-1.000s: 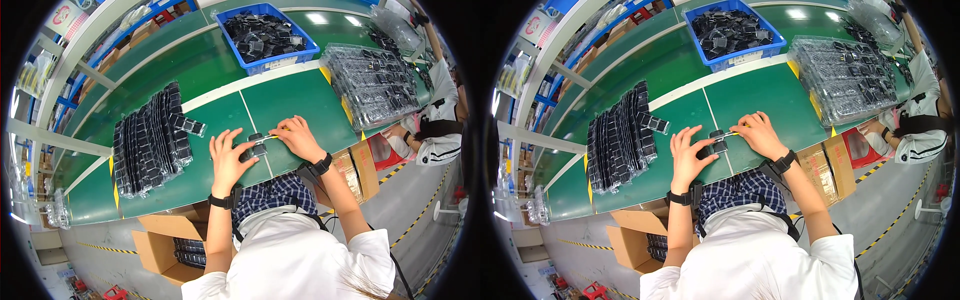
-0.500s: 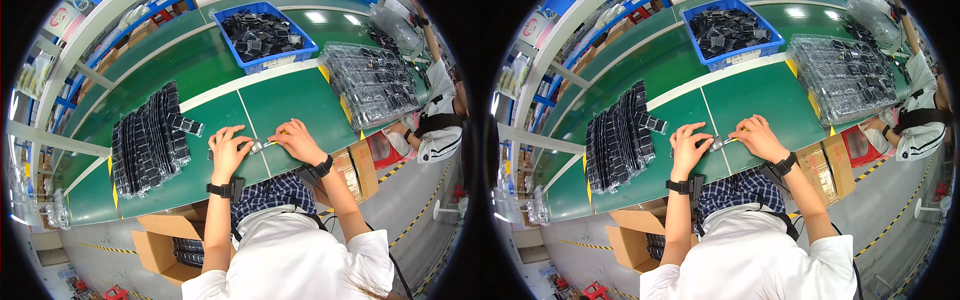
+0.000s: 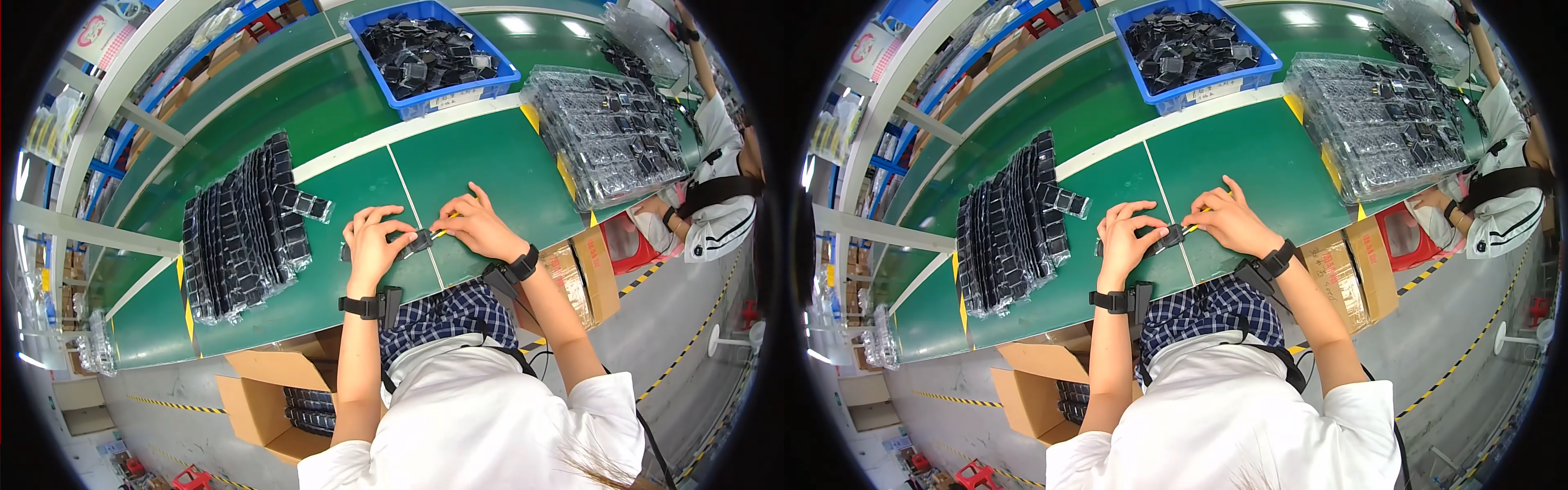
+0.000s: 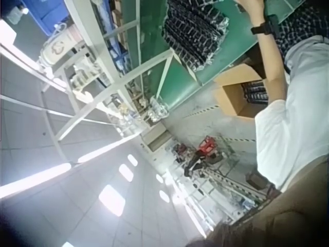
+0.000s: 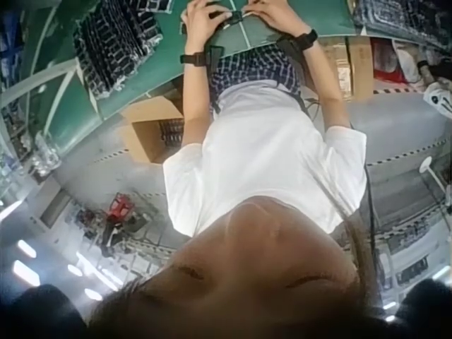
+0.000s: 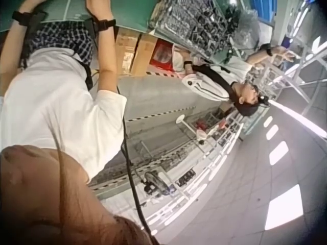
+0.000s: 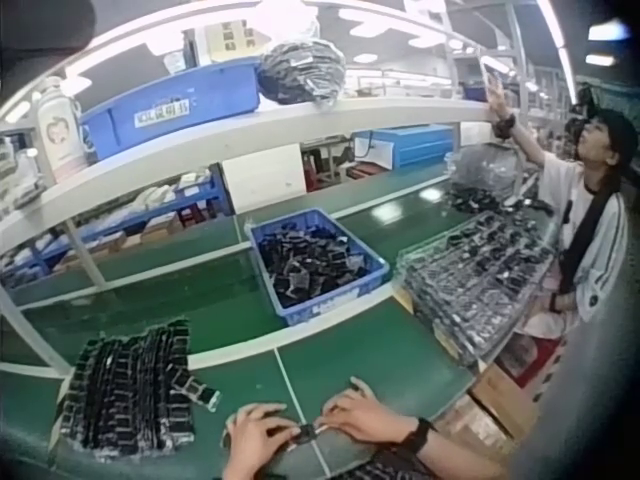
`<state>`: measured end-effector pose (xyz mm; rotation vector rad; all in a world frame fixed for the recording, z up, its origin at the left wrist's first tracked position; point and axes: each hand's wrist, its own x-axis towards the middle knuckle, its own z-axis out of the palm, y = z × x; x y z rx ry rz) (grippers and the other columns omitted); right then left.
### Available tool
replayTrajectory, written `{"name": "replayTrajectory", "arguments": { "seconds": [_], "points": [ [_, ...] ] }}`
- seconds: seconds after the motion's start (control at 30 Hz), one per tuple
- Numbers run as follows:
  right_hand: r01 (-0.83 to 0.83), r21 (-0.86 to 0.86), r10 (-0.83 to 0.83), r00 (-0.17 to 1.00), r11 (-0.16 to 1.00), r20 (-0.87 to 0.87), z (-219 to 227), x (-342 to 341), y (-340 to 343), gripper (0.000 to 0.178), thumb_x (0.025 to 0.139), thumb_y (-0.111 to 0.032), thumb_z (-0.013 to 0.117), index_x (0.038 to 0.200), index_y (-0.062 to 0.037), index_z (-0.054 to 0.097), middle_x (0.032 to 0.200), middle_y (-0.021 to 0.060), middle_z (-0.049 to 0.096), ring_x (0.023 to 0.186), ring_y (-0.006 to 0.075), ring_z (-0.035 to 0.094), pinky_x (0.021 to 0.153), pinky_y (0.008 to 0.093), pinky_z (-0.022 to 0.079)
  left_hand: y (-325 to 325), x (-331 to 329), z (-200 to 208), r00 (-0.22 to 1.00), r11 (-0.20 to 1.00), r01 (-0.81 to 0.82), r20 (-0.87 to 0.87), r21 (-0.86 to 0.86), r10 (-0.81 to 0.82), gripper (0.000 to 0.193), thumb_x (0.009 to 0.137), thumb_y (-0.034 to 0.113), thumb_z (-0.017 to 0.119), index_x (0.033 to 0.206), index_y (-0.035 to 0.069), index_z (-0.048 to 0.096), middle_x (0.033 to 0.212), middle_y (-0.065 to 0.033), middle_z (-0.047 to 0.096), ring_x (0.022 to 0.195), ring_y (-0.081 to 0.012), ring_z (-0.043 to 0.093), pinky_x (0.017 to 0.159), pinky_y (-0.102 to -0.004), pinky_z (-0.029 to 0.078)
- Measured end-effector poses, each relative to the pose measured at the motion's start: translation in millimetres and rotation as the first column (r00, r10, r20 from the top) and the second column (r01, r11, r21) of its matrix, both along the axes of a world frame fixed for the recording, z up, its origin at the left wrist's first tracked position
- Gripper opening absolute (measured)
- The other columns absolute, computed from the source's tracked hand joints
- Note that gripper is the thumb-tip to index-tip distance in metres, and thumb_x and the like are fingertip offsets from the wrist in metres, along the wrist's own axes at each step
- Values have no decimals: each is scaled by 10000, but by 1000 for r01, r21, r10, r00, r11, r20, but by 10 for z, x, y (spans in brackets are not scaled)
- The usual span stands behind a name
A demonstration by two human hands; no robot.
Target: The person uses a utility knife to cut a single electronic component from a plastic strip, removes it by hand, and drops it into a cardboard box. After repeating the process, they set the knife down and gesture toward another worker.
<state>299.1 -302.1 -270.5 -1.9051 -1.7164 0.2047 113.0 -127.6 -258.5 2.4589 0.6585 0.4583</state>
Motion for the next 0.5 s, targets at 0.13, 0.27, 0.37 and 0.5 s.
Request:
{"name": "replayTrajectory", "arguments": {
  "seconds": [0.13,0.27,0.37,0.5],
  "points": [
    [-33,-2,33,999,999,-22,10,17,27,262,908,-131,719,1136,-249,772,1069,-36,602,1149,176,575,1257,582,167,11,9,0,1000,1000,6,9,4,-6,138,746,316,872,858,244,836,1268,103,690,1290,-217,502,1095,-467,270],
    [-44,-46,43,999,998,-21,64,65,-59,266,908,-134,721,1142,-251,770,1065,-35,600,1145,176,576,1254,589,163,11,-1,18,1000,1000,-1,-2,-3,1,140,747,320,871,859,242,837,1269,107,689,1294,-218,498,1096,-474,268],
    [-10,-81,9,1000,997,-12,108,100,-149,270,912,-132,717,1147,-256,769,1065,-35,599,1142,178,577,1253,589,168,2,1,24,1000,1000,7,-3,-6,-7,143,748,323,871,862,243,839,1271,109,688,1300,-224,492,1098,-478,265],
    [-4,-56,4,1000,998,16,76,64,-112,272,914,-137,716,1149,-264,770,1066,-36,599,1137,177,578,1253,589,170,7,10,35,1000,1000,16,-16,-3,-16,148,744,322,874,866,244,841,1268,114,690,1305,-232,487,1101,-480,257]
  ]
}}
